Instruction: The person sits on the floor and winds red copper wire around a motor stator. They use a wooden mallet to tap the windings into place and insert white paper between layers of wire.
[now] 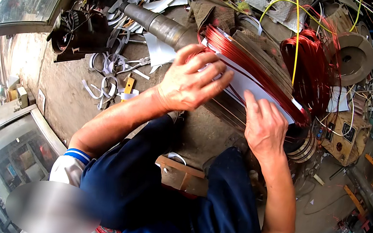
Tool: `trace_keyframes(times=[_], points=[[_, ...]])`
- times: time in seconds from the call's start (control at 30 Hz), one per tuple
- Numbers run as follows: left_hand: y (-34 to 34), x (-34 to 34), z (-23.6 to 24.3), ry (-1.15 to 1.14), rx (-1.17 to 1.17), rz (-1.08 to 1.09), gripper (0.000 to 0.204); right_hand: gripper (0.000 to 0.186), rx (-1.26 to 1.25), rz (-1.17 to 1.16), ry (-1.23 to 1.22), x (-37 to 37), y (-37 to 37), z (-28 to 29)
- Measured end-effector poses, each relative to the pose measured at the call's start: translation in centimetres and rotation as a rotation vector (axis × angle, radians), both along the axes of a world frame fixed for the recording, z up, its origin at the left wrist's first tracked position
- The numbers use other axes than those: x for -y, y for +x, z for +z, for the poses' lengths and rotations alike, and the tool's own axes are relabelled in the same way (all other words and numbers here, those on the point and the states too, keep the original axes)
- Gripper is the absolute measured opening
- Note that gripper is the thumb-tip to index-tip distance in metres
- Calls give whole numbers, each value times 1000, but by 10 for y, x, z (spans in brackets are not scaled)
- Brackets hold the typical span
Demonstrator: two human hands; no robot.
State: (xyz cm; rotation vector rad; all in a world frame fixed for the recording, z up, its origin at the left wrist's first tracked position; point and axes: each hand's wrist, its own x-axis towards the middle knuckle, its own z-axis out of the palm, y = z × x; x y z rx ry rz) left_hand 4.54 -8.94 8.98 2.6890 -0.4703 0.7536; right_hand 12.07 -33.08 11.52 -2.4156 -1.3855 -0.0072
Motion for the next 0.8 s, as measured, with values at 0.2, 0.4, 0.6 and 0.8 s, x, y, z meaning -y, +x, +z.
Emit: trace_keyframes(times=[0.2, 0.4, 0.6, 0.8], points=[[-7, -46, -25, -182, -22, 62, 43, 42, 15, -1, -41, -4, 0, 0], [-12, -48, -42, -246, -63, 18, 31, 46, -31, 58, -121, -21, 1, 4], [9, -56, -43, -580, -92, 98, 21, 47, -31, 104, -43, -39, 7, -5], [45, -68, -44, -772, -509, 297, 29, 52, -66, 104, -106, -41, 3, 2]])
